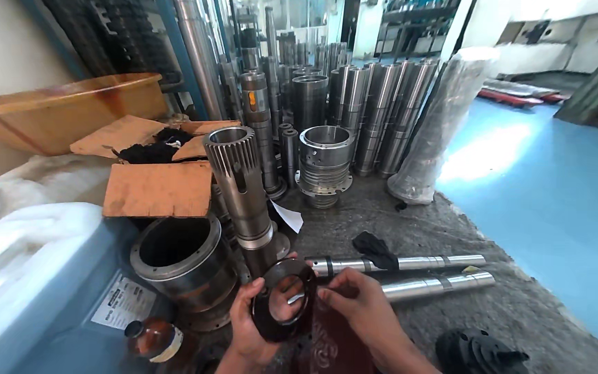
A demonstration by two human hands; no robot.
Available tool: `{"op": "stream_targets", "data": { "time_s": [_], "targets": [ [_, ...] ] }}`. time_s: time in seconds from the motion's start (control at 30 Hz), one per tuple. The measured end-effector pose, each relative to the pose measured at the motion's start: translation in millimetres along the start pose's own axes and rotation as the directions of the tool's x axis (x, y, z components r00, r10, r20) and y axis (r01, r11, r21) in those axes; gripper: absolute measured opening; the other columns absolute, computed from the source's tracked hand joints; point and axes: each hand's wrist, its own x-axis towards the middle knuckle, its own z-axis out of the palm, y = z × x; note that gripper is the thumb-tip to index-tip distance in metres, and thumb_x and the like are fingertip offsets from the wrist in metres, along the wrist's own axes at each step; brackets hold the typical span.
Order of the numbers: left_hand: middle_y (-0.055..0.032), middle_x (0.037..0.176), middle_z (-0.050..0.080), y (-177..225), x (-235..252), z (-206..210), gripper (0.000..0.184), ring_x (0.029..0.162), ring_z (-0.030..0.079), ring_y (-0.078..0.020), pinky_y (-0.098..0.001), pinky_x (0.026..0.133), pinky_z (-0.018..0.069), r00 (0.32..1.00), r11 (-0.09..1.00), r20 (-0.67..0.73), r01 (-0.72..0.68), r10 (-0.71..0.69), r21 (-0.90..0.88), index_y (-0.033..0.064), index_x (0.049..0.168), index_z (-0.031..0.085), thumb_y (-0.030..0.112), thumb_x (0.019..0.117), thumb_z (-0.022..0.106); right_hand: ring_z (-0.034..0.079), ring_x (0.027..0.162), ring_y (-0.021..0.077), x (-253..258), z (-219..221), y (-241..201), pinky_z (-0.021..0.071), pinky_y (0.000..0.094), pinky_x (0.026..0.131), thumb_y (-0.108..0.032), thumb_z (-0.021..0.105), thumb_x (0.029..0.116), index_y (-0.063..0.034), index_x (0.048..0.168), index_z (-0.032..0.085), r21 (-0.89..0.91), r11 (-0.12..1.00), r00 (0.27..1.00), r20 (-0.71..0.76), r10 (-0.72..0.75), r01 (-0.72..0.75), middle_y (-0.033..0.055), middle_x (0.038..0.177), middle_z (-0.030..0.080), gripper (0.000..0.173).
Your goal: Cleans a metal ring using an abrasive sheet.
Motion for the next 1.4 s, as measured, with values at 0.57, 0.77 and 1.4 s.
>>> {"op": "stream_targets", "data": {
  "time_s": [0.57,0.77,1.4],
  "targets": [
    [-0.0249,0.129,0.063,1.3,-0.2,3.5,0.074,0.12,0.063,-0.0407,-0.0552,0.1,0.0523,0.988,0.999,-0.147,-0.038,0.034,-0.024,0.0043,0.138,0.056,0.052,0.0823,0.065,0.065,0.073,0.0125,-13.0,12.2,2.8,0.0563,0.0317,0.069,-0.025,0.081,0.0841,-0.0058,0.096,0.068,0.051,0.999,0.993,0.116,0.009,-0.015,0.0033,0.081,0.067,0.026],
    [-0.0258,0.13,0.062,-1.9,1.3,6.5,0.07,0.119,0.061,-0.0446,-0.0623,0.1,0.0493,0.979,0.993,-0.185,-0.101,0.089,-0.056,0.0045,0.138,0.056,0.051,0.0856,0.061,0.065,0.074,0.0129,-30.4,27.8,0.1,0.056,0.0318,0.069,-0.021,0.079,0.0866,-0.0038,0.098,0.066,0.136,0.989,0.992,0.114,0.048,-0.064,0.0045,0.081,0.066,0.025],
    [-0.0246,0.13,0.062,4.0,-1.8,18.6,0.065,0.121,0.061,-0.0461,-0.0661,0.099,0.0488,0.957,0.98,-0.24,-0.186,0.164,-0.068,0.007,0.138,0.055,0.054,0.0936,0.045,0.066,0.07,0.0145,-34.9,33.6,-2.6,0.0576,0.0306,0.066,-0.016,0.079,0.0874,-0.0044,0.092,0.064,0.357,0.903,0.969,0.147,0.196,-0.237,0.0059,0.079,0.066,0.02]
  ]
}}
